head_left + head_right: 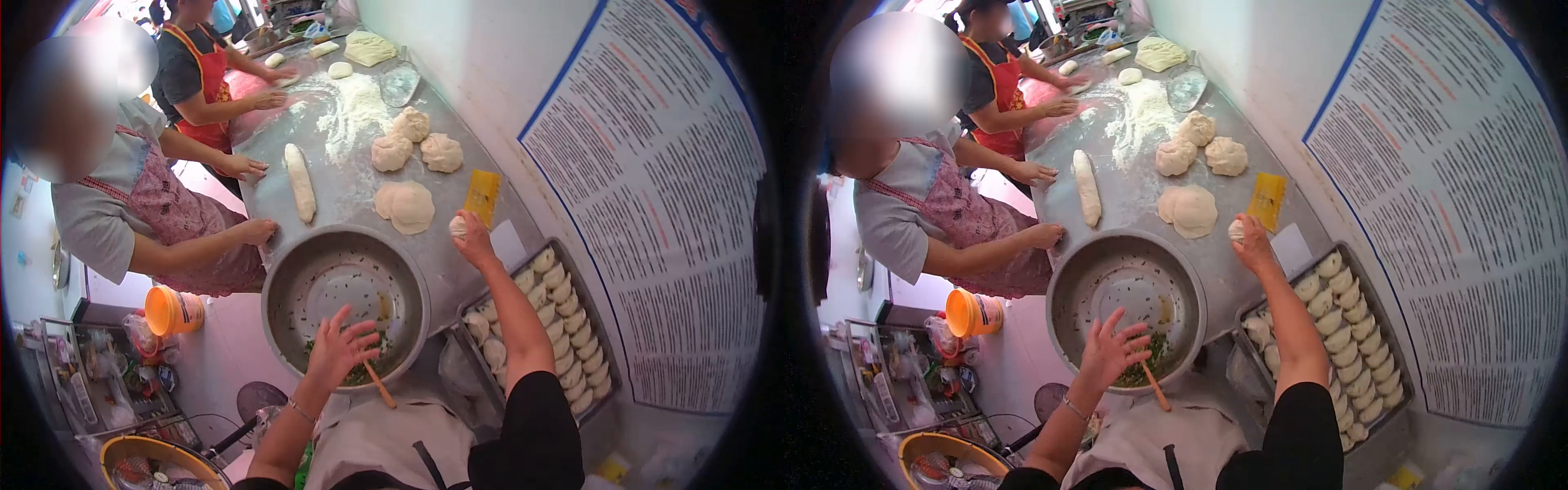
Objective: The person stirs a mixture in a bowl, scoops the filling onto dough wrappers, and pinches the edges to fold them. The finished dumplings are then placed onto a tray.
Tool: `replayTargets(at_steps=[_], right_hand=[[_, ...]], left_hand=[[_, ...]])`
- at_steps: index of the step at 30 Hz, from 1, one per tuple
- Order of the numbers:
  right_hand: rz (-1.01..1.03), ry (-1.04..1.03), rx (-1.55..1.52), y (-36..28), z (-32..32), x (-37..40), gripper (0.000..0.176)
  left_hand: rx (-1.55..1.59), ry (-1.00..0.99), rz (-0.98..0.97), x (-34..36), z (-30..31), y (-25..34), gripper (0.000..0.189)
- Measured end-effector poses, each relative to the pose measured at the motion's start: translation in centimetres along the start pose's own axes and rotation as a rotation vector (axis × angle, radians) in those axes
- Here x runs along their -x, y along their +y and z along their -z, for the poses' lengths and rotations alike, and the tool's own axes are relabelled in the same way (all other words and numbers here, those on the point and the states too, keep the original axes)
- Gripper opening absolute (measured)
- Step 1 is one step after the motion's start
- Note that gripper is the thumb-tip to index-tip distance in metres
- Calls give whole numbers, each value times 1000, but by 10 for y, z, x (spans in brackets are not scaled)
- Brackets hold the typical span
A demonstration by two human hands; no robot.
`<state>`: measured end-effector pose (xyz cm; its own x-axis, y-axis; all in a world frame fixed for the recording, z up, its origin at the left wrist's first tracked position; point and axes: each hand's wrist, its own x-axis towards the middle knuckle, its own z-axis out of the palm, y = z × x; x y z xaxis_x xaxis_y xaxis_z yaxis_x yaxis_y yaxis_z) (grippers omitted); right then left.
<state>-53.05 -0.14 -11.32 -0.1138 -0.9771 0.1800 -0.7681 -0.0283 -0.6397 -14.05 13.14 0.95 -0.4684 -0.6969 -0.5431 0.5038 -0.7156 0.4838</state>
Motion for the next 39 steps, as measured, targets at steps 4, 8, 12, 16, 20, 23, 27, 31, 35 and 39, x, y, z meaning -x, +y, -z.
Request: replayTargets(at_steps=[4,8,12,16,20,23,27,31,35,39], right_hand=[[20,-44,299,47,-37,-28,67],[192,-72,400,7,-51,-52,71],[263,-106,150,-26,-89,-76,57],[487,46,143,5,-130,-95,21],[-322,-206,-613,23,-131,-109,24],[-884,-98,-1613,47,-118,-128,41],[-481,-196,-1657,-8,-76,-117,36],[164,-463,-1164,-151,-44,-37,22],[813,-616,-421,-286,-25,52,18],[485,-476,-298,-280,-26,113,15]], left_hand=[[98,118,-52,6,15,-10,67],[160,258,-107,15,23,-14,64],[146,250,-123,14,24,-13,64],[158,256,-112,21,26,-13,63],[147,282,-129,37,32,-8,59],[147,223,-164,30,49,-21,57],[201,43,-150,-1,52,-19,59],[555,-187,-100,-25,33,11,52],[562,-222,-195,-57,78,-5,44],[362,71,-338,-10,113,6,38]])
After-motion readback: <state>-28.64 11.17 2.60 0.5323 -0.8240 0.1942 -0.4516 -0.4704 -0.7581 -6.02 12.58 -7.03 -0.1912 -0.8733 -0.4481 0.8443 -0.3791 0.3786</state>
